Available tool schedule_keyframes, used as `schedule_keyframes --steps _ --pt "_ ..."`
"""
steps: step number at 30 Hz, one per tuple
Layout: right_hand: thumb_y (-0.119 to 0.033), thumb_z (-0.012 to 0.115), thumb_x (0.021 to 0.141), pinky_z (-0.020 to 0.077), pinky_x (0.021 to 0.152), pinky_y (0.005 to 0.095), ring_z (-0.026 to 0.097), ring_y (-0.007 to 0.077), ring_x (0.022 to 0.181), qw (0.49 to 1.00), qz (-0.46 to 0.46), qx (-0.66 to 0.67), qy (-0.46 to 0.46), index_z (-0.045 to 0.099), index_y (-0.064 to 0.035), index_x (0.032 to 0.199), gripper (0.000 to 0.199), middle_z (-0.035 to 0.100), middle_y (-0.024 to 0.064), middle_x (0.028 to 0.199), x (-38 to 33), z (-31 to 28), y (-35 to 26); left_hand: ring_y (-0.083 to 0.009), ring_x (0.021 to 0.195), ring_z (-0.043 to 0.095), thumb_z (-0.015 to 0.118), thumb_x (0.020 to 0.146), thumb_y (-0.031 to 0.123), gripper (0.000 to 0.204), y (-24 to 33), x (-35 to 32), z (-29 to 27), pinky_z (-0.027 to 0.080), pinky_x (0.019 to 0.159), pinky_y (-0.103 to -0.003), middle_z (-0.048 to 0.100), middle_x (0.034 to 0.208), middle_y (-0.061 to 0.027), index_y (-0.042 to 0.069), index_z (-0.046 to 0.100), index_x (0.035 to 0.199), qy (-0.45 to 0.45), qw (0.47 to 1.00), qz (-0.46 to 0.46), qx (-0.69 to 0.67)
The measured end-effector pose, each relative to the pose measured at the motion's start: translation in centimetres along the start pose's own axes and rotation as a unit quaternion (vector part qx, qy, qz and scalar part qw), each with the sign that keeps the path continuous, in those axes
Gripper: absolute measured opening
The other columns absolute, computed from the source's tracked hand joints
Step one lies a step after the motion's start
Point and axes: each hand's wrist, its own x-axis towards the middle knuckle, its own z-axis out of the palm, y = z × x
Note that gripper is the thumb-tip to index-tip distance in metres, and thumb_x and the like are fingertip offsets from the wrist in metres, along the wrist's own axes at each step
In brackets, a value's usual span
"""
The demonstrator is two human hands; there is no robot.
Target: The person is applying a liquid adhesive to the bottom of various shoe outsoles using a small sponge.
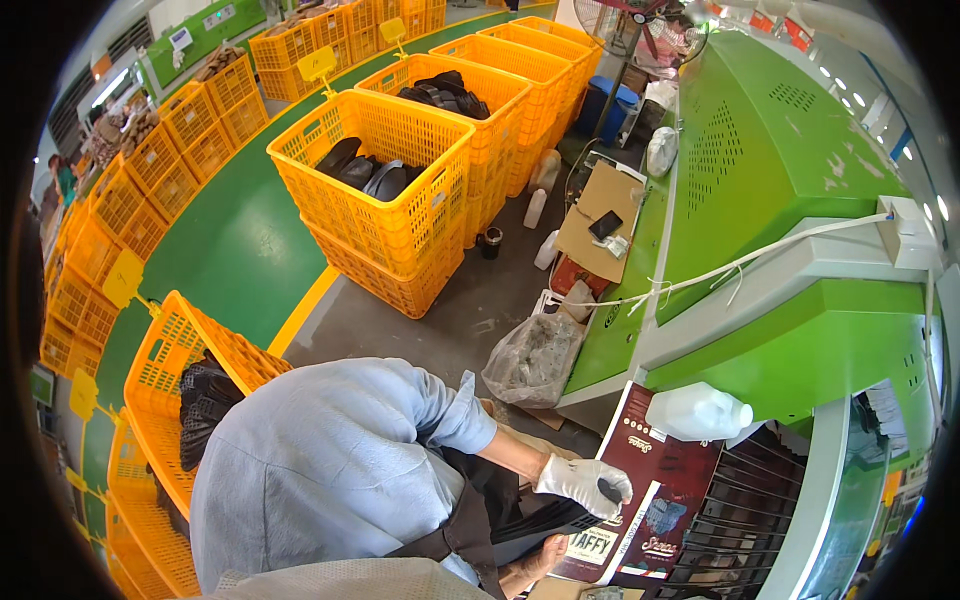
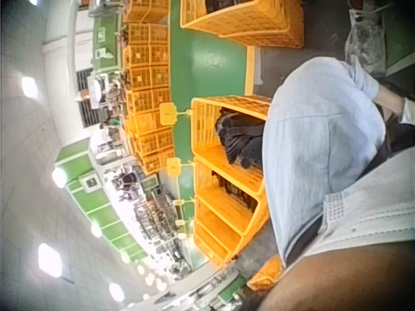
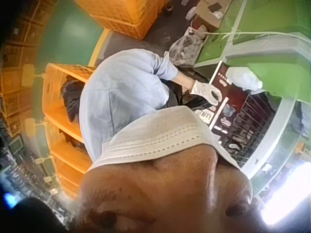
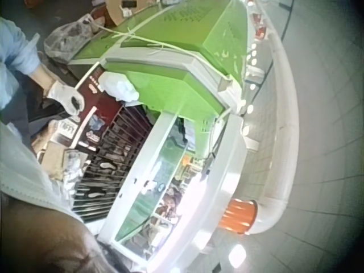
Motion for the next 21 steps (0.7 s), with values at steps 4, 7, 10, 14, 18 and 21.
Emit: schedule_keyframes --steps 4,7,10,14,18,21 --pt "-0.037 0.061 0.090 0.0402 0.096 0.0438 0.050 0.0382 0.112 0.999 0.011 -0.031 0.006 0.027 -0.0062 0.143 0.070 0.047 0.0292 0.128 -2.5 0.8 2.7 -0.0078 0.081 0.055 0.079 0.076 0.021 0.029 -0.1 -0.7 -0.3 0.044 0.072 -0.024 0.061 0.086 0.0028 0.008 0.062 0.096 0.053 0.998 -0.035 0.012" --pt "-0.038 0.061 0.090 0.0401 0.097 0.0442 0.050 0.0389 0.114 0.998 0.012 -0.060 0.000 0.026 -0.0062 0.144 0.072 0.047 0.0300 0.130 -4.8 2.0 5.8 -0.0071 0.077 0.054 0.079 0.075 0.020 0.026 -0.7 -1.2 -1.2 0.043 0.069 -0.023 0.059 0.082 0.0039 0.009 0.062 0.092 0.093 0.995 -0.030 -0.008" --pt "-0.039 0.061 0.090 0.0399 0.099 0.0446 0.050 0.0395 0.115 0.996 0.011 -0.089 -0.009 0.024 -0.0062 0.146 0.074 0.047 0.0309 0.131 -7.5 3.3 9.1 -0.0056 0.076 0.053 0.077 0.075 0.018 0.022 -1.3 -1.4 -2.7 0.041 0.068 -0.023 0.058 0.081 0.0051 0.010 0.062 0.088 0.122 0.991 -0.028 -0.036" --pt "-0.040 0.062 0.091 0.0397 0.100 0.0452 0.051 0.0404 0.117 0.990 -0.029 -0.132 -0.028 0.023 -0.0062 0.148 0.077 0.047 0.0321 0.133 -10.3 4.4 11.6 -0.0079 0.089 0.057 0.077 0.077 0.014 0.029 -1.7 -2.2 -5.6 0.045 0.079 -0.023 0.062 0.094 0.0006 0.006 0.063 0.101 0.121 0.990 -0.051 -0.060" --pt "-0.027 0.063 0.086 0.0420 0.097 0.0419 0.053 0.0363 0.114 0.996 0.012 -0.085 -0.036 0.033 -0.0035 0.139 0.066 0.052 0.0282 0.126 -9.2 4.1 11.0 -0.0136 0.100 0.060 0.076 0.077 0.012 0.050 -1.0 -3.2 -9.6 0.048 0.089 -0.030 0.065 0.109 -0.0075 -0.001 0.059 0.123 -0.032 0.987 -0.121 -0.099" --pt "-0.018 0.064 0.082 0.0438 0.095 0.0394 0.056 0.0333 0.112 0.999 0.021 -0.032 -0.036 0.041 -0.0015 0.133 0.058 0.056 0.0254 0.121 -6.5 2.6 7.9 -0.0215 0.100 0.063 0.072 0.081 0.010 0.049 1.4 -2.1 -13.4 0.052 0.088 -0.035 0.063 0.114 -0.0123 -0.004 0.056 0.125 -0.243 0.935 -0.259 0.025"
